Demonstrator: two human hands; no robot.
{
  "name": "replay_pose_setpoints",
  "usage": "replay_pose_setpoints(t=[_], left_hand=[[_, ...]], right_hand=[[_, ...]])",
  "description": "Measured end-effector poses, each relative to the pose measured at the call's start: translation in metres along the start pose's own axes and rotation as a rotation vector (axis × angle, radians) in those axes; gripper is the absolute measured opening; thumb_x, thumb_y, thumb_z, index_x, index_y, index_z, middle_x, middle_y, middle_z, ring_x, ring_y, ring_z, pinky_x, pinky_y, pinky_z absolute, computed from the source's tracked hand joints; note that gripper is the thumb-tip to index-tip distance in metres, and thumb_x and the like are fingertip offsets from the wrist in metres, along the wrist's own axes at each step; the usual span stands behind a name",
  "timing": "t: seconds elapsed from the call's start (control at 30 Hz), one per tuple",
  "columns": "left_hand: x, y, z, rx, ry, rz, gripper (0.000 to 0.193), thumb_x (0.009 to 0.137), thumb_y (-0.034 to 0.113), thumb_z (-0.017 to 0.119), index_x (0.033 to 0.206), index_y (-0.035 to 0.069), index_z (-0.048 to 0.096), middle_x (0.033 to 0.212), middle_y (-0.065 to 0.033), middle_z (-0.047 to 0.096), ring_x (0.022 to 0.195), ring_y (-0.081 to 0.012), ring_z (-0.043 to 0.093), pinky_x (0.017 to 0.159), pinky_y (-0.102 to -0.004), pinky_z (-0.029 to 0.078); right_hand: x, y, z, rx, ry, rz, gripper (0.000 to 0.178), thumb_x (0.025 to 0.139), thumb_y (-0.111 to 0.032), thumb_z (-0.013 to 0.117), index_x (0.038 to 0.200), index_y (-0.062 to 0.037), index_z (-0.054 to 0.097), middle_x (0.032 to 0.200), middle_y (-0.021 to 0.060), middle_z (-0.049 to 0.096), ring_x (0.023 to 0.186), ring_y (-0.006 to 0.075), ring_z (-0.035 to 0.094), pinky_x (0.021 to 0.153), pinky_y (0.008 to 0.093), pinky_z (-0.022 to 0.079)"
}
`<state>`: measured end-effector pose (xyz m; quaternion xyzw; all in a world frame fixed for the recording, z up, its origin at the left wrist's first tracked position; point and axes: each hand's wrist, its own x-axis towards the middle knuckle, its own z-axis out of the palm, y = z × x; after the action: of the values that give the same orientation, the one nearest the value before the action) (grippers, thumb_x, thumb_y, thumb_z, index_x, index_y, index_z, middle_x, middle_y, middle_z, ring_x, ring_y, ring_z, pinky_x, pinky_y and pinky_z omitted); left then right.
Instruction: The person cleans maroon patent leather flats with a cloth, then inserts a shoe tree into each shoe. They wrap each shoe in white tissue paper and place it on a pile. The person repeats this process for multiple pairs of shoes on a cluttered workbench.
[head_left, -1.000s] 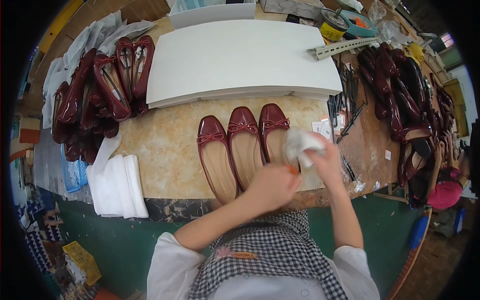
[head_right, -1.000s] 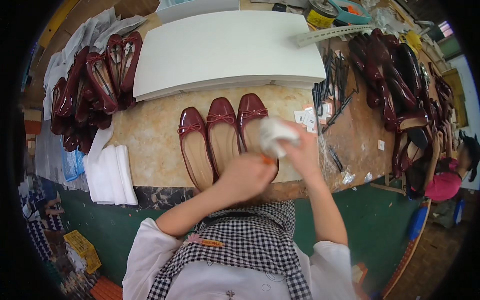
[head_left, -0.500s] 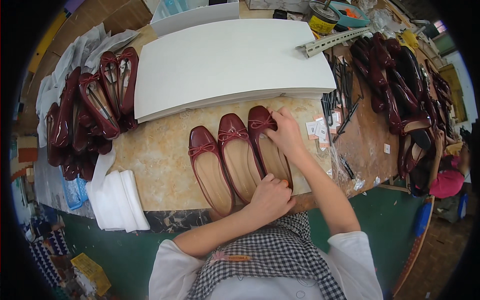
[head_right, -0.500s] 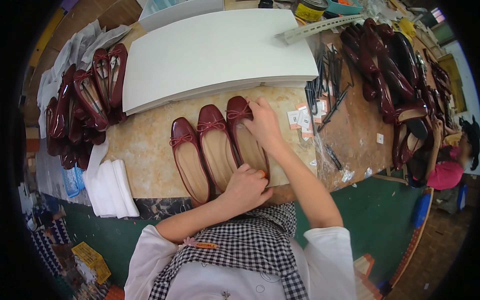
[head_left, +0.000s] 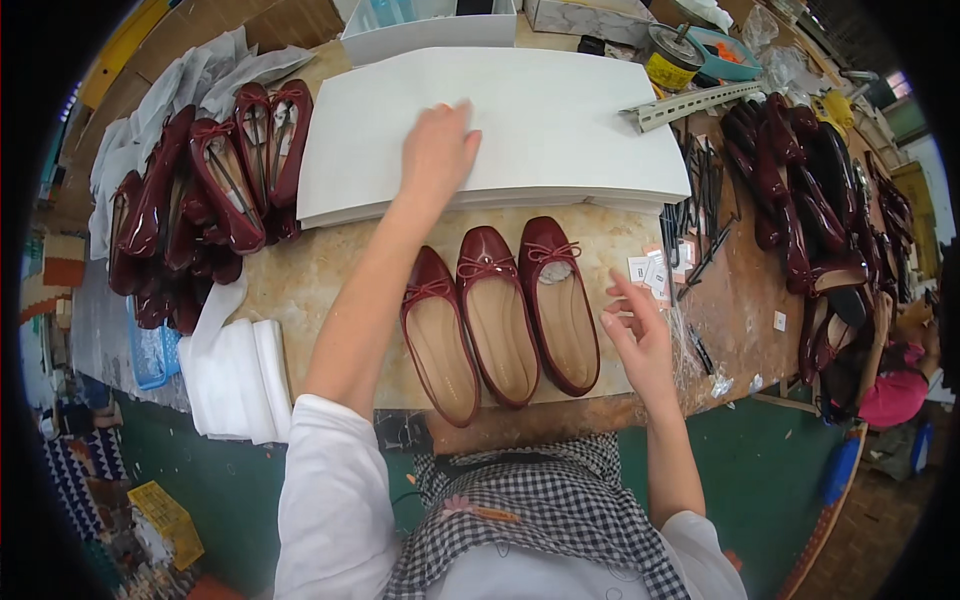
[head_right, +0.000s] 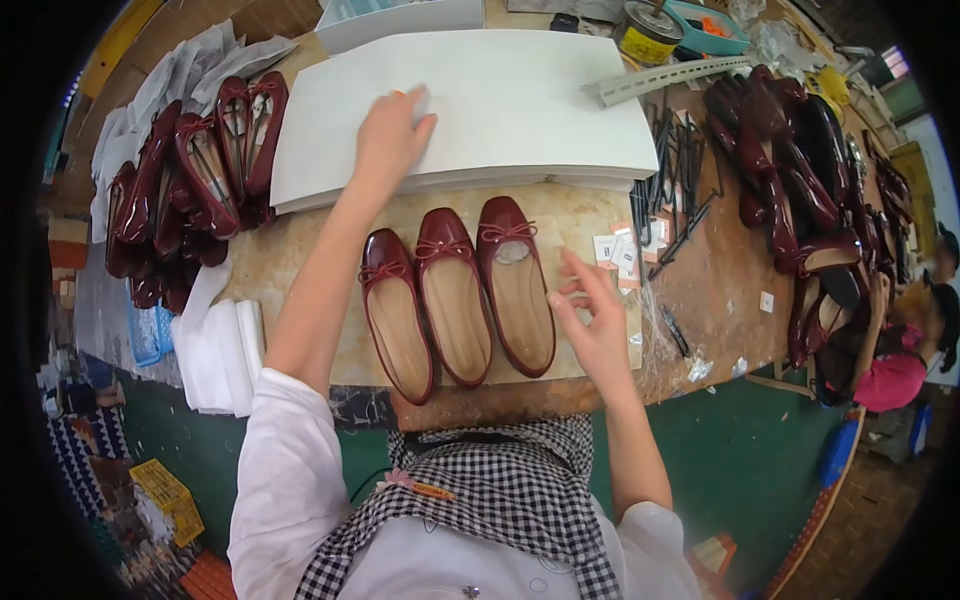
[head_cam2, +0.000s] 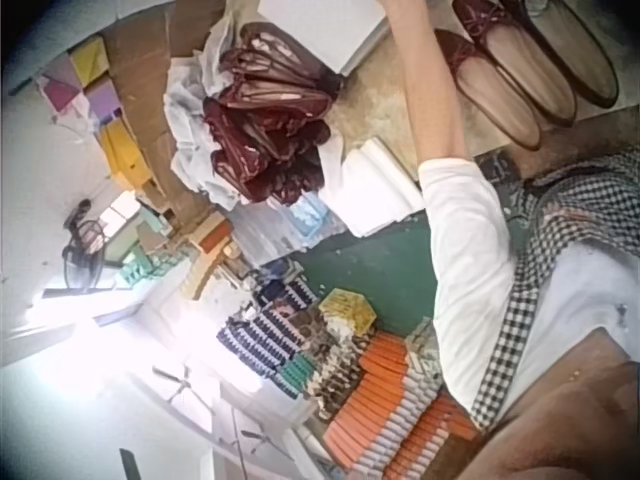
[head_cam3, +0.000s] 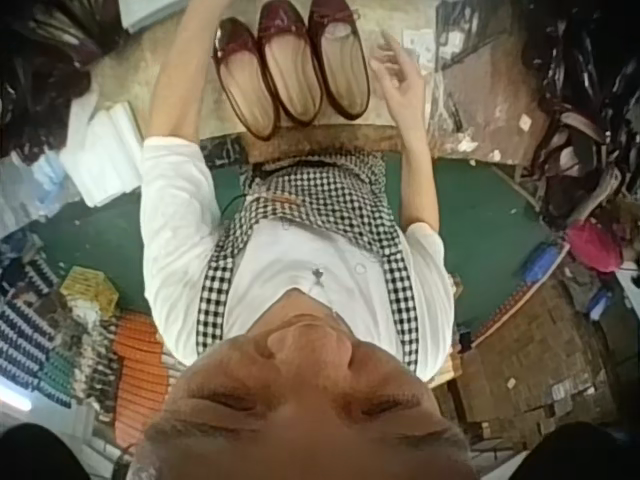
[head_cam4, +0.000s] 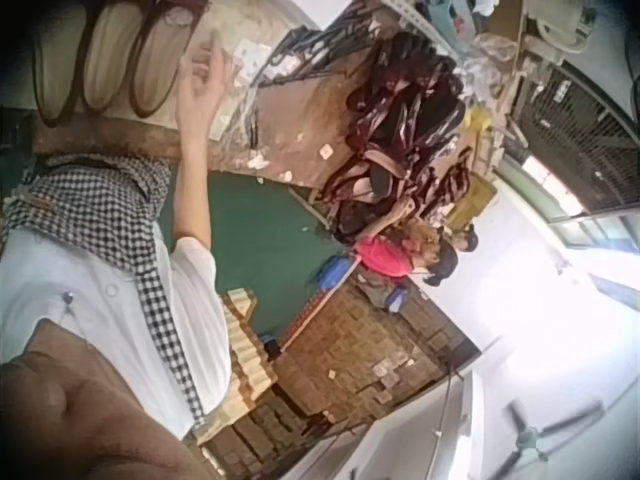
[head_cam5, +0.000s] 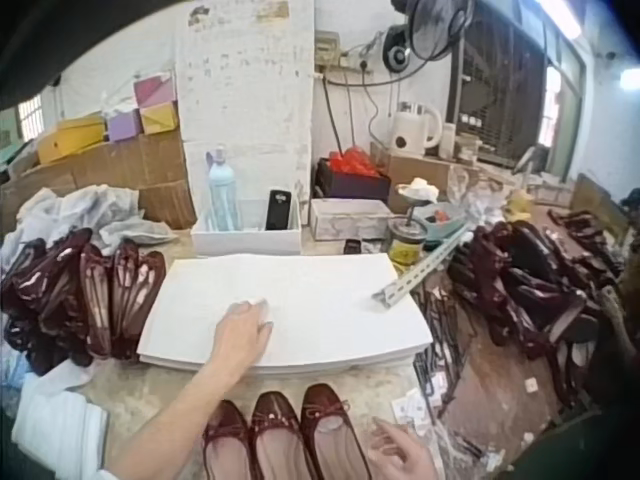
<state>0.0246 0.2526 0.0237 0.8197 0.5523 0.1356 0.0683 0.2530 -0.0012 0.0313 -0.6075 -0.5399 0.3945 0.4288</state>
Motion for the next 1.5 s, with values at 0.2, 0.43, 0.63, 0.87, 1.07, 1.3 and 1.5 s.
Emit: replay_pose_setpoints(t=[0.2, 0.43, 0.63, 0.87, 1.07, 1.3, 1.5], left_hand=[[-0.014, -0.003, 0.007, 0.198, 0.57, 0.113, 0.04, 0.076, 0.026, 0.066, 0.11, 0.006, 0.061, 0.104, -0.02, 0.057, 0.102, -0.0358, 0.052, 0.085, -0.0446, 0.044], [-0.102, 0.106, -0.045, -0.276, 0.073, 0.55, 0.012, 0.072, 0.009, 0.059, 0.08, 0.001, 0.057, 0.083, -0.0146, 0.057, 0.077, -0.0341, 0.058, 0.072, -0.0462, 0.047], [-0.191, 0.127, -0.089, -0.819, 0.185, 0.748, 0.025, 0.067, 0.021, 0.071, 0.089, 0.014, 0.063, 0.106, -0.0113, 0.062, 0.095, -0.0291, 0.061, 0.086, -0.0458, 0.045], [-0.196, 0.088, -0.056, -0.941, 0.227, -0.165, 0.05, 0.082, 0.007, 0.057, 0.13, 0.003, 0.042, 0.126, -0.0182, 0.05, 0.112, -0.0302, 0.052, 0.092, -0.0376, 0.044], [-0.21, 0.085, -0.038, -1.49, -0.171, -0.406, 0.045, 0.087, 0.019, 0.054, 0.127, 0.003, 0.04, 0.119, -0.0186, 0.048, 0.11, -0.0283, 0.049, 0.092, -0.0354, 0.041], [-0.248, 0.103, -0.013, -0.398, -0.233, 0.335, 0.029, 0.077, 0.03, 0.061, 0.066, 0.003, 0.063, 0.064, -0.0092, 0.061, 0.065, -0.0249, 0.06, 0.074, -0.0345, 0.041], [-0.241, 0.105, -0.008, -0.432, -0.256, 0.261, 0.029, 0.076, 0.031, 0.062, 0.066, 0.003, 0.064, 0.066, -0.0096, 0.06, 0.065, -0.0224, 0.059, 0.073, -0.0346, 0.039]], right_hand=[[-0.009, -0.021, 0.011, 0.397, -0.031, 0.1, 0.074, 0.086, -0.006, 0.057, 0.148, -0.0105, 0.017, 0.141, 0.0177, 0.032, 0.121, 0.0254, 0.045, 0.094, 0.0356, 0.044], [-0.018, -0.025, 0.005, 0.763, 0.032, 0.213, 0.073, 0.092, -0.022, 0.054, 0.148, -0.0118, 0.009, 0.145, 0.0171, 0.028, 0.127, 0.0286, 0.04, 0.1, 0.0414, 0.041], [-0.033, -0.038, 0.025, 1.015, -0.142, 0.73, 0.041, 0.091, -0.019, 0.055, 0.128, -0.0041, 0.048, 0.114, 0.0122, 0.06, 0.107, 0.0221, 0.058, 0.093, 0.034, 0.047], [-0.012, -0.07, 0.053, -0.021, -0.235, -0.322, 0.058, 0.079, -0.006, 0.065, 0.132, -0.0012, 0.042, 0.139, 0.0181, 0.038, 0.133, 0.0223, 0.033, 0.106, 0.0399, 0.031], [0.03, -0.011, 0.053, 0.133, -0.226, 0.043, 0.051, 0.078, -0.007, 0.065, 0.126, -0.0039, 0.048, 0.118, 0.0133, 0.057, 0.11, 0.0209, 0.055, 0.09, 0.0373, 0.046], [0.038, -0.005, 0.108, -0.896, -0.209, -0.619, 0.029, 0.068, -0.008, 0.063, 0.096, -0.004, 0.066, 0.09, 0.0118, 0.053, 0.079, 0.0289, 0.059, 0.065, 0.0378, 0.05], [0.064, -0.012, 0.107, -0.75, -0.311, -0.422, 0.051, 0.066, -0.018, 0.073, 0.111, 0.0004, 0.059, 0.092, 0.0123, 0.055, 0.083, 0.0277, 0.059, 0.069, 0.0378, 0.049]])
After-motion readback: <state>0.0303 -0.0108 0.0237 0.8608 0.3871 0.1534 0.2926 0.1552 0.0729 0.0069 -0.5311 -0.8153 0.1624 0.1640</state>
